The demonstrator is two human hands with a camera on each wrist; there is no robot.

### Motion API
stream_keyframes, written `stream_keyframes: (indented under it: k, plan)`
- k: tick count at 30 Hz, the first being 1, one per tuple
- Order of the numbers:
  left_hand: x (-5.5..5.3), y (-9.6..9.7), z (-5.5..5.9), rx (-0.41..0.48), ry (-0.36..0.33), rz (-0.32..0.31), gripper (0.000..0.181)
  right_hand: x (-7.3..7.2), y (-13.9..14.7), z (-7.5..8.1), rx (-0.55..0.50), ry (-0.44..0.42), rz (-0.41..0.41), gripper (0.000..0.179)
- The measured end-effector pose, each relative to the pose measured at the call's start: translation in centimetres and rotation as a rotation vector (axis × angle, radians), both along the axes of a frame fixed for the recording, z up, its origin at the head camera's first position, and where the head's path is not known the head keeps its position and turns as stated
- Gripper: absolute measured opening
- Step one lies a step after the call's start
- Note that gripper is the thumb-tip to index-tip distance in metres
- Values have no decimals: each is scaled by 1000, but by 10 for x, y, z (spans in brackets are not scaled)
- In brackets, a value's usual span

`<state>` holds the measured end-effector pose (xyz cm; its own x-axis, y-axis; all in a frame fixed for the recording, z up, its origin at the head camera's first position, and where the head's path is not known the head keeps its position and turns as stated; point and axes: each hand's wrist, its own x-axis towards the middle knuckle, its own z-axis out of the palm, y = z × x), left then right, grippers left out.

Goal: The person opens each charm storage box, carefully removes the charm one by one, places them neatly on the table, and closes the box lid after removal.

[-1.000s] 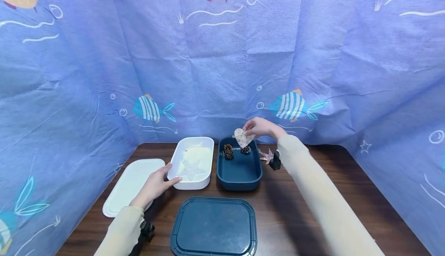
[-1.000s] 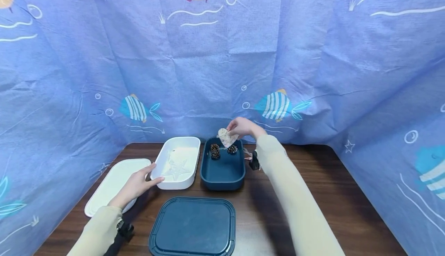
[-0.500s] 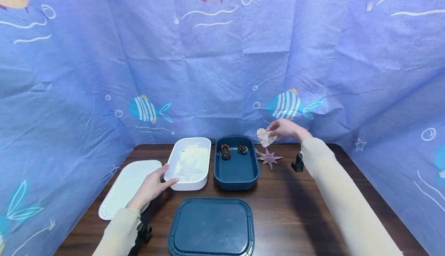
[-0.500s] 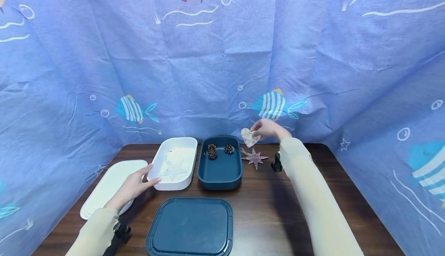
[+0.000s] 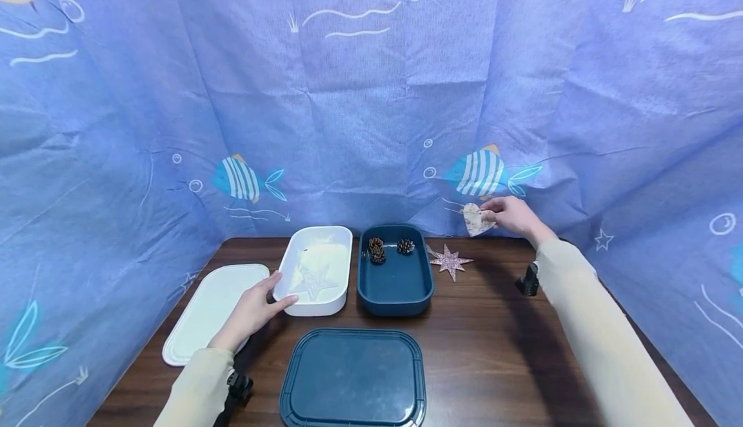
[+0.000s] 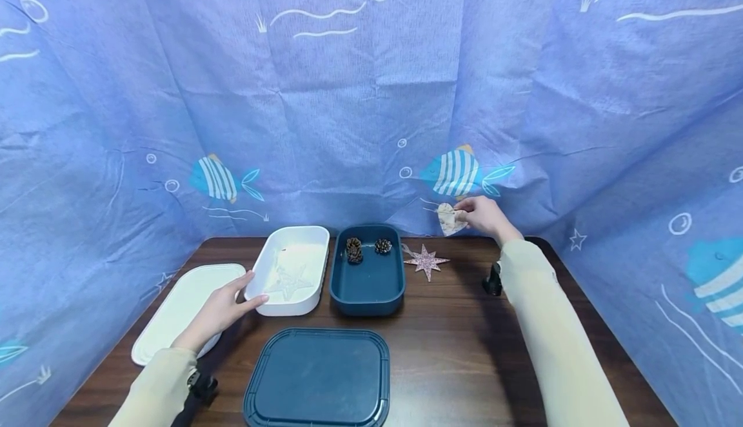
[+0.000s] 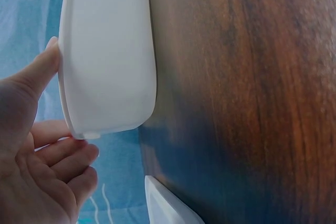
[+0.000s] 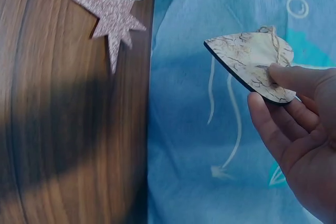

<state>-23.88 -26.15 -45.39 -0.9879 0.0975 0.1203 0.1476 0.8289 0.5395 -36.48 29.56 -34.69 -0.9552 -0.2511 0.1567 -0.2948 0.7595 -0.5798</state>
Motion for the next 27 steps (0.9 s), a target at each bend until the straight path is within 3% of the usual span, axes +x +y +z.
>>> stream_keyframes:
  k: [7, 17, 27]
  plan:
    - [0, -1, 0, -14, 1, 0, 92, 5, 17, -14, -50, -25, -24, 40]
    - [-1, 1, 0, -17, 10, 2, 85, 10, 34, -45, -272, -100, -99, 45]
    - [1, 1, 0, -5, 2, 6, 86, 12, 47, -72, -347, -121, -211, 47]
